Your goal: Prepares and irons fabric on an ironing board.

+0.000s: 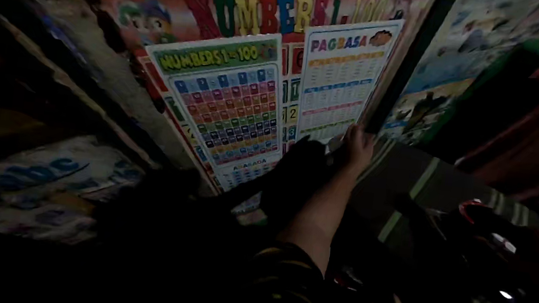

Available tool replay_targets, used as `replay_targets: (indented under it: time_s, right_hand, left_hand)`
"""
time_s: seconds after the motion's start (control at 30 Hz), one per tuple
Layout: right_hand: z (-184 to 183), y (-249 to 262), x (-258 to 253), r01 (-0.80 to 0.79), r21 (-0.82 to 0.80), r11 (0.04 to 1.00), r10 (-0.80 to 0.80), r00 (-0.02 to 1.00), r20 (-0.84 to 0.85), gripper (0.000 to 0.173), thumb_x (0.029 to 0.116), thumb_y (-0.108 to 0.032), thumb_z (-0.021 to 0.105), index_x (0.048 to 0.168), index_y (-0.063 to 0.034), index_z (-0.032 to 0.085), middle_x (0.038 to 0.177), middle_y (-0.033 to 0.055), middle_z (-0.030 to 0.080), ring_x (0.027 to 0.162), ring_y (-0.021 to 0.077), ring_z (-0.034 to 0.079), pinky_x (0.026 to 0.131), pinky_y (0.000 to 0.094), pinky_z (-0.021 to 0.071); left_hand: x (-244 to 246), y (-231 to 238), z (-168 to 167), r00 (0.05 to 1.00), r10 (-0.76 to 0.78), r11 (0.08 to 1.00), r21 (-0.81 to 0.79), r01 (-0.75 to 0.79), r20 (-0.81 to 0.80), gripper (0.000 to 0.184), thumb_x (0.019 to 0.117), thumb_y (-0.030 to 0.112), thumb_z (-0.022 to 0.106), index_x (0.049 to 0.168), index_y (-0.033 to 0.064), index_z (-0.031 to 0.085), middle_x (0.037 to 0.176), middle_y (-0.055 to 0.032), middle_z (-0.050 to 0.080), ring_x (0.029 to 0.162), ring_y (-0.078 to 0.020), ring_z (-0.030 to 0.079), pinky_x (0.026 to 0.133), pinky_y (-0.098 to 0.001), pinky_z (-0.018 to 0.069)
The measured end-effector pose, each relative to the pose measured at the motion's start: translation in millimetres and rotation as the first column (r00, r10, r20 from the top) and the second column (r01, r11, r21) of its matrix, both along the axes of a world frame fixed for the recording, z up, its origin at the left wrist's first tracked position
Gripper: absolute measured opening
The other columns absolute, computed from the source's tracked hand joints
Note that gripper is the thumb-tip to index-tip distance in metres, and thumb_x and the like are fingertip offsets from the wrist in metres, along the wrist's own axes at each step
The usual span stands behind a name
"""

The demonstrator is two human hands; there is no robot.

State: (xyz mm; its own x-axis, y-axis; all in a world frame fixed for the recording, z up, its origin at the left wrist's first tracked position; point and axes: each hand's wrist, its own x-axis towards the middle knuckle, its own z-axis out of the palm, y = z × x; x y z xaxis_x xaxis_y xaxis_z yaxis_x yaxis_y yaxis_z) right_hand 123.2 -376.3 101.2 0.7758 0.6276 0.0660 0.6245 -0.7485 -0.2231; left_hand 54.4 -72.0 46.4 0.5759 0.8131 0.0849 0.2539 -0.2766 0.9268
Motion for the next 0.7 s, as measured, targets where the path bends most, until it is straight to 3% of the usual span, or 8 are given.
replay_targets:
  time_s: [0.1,0.2,0.27,0.33,0.43,0.57,0.63,0.7]
  right_hand:
    - [3,-15,2,0.035,-0.039,0.999,-0.034,0.999,0.039,0.065,0.0934,-0.057,0.071,0.115,0.0042,0.069,0.100,0.0359,0.069,0.098,0.0591,0.066,0.080,0.0774,0.0474]
    - [18,-36,2,0.237,-0.072,0.969,-0.240,0.970,-0.037,0.054,0.0964,-0.052,0.070,0.118,-0.0019,0.072,0.106,0.0320,0.071,0.106,0.0551,0.066,0.088,0.0738,0.0473]
    - [15,-69,19,0.407,-0.022,0.913,-0.408,0.913,-0.020,0.052,0.0963,-0.053,0.069,0.113,-0.0037,0.073,0.103,0.0295,0.072,0.102,0.0535,0.067,0.084,0.0741,0.0493]
    - [10,-111,39,0.588,0.039,0.808,-0.588,0.809,0.005,0.055,0.0967,-0.055,0.068,0.112,-0.0022,0.073,0.104,0.0320,0.071,0.102,0.0557,0.066,0.083,0.0760,0.0489]
    - [11,-175,60,0.792,0.107,0.601,-0.796,0.605,-0.013,0.063,0.1005,-0.051,0.064,0.119,0.0085,0.065,0.116,0.0415,0.064,0.114,0.0624,0.060,0.088,0.0788,0.0447]
    - [10,-225,78,0.925,0.107,0.365,-0.924,0.374,-0.081,0.066,0.1025,-0.048,0.062,0.122,0.0145,0.062,0.124,0.0413,0.061,0.122,0.0596,0.058,0.094,0.0764,0.0444]
    - [12,-230,78,0.926,0.110,0.362,-0.923,0.373,-0.098,0.065,0.1010,-0.049,0.064,0.119,0.0132,0.064,0.123,0.0398,0.063,0.120,0.0581,0.059,0.094,0.0757,0.0452]
    - [15,-231,75,0.890,0.099,0.444,-0.886,0.453,-0.098,0.065,0.0988,-0.051,0.067,0.115,0.0118,0.066,0.119,0.0393,0.064,0.118,0.0584,0.060,0.093,0.0767,0.0453]
  left_hand:
    - [11,13,-35,0.999,-0.011,0.980,0.200,0.005,0.030,0.052,0.1077,0.025,0.051,0.151,-0.0023,0.044,0.155,-0.0260,0.044,0.142,-0.0364,0.047,0.117,-0.0499,0.0398]
    - [16,14,-44,0.997,-0.040,0.955,0.293,0.056,-0.061,0.049,0.1069,0.028,0.053,0.148,0.0013,0.049,0.148,-0.0216,0.055,0.136,-0.0336,0.054,0.115,-0.0509,0.0419]
    - [21,14,-45,0.994,-0.021,0.935,0.349,0.059,-0.110,0.046,0.1062,0.029,0.055,0.145,0.0046,0.054,0.142,-0.0197,0.060,0.132,-0.0342,0.057,0.113,-0.0539,0.0427]
    - [23,13,-42,0.994,-0.020,0.933,0.354,0.058,-0.111,0.044,0.1063,0.026,0.054,0.143,0.0016,0.055,0.139,-0.0223,0.061,0.131,-0.0356,0.058,0.113,-0.0546,0.0431]
    - [19,6,-32,0.990,-0.045,0.937,0.337,0.087,-0.130,0.044,0.1076,0.021,0.051,0.144,-0.0040,0.052,0.141,-0.0274,0.057,0.133,-0.0375,0.056,0.113,-0.0513,0.0417]
    - [25,4,-32,0.981,-0.052,0.928,0.354,0.116,-0.186,0.046,0.1083,0.020,0.048,0.146,-0.0065,0.049,0.146,-0.0297,0.052,0.139,-0.0389,0.050,0.117,-0.0494,0.0372]
    - [32,4,-33,0.959,-0.044,0.912,0.380,0.153,-0.280,0.045,0.1074,0.021,0.050,0.144,-0.0052,0.052,0.146,-0.0284,0.054,0.140,-0.0402,0.049,0.117,-0.0526,0.0356]
    - [40,4,-33,0.917,-0.040,0.869,0.440,0.228,-0.396,0.042,0.1054,0.024,0.053,0.136,-0.0034,0.061,0.142,-0.0272,0.057,0.138,-0.0426,0.049,0.115,-0.0604,0.0339]
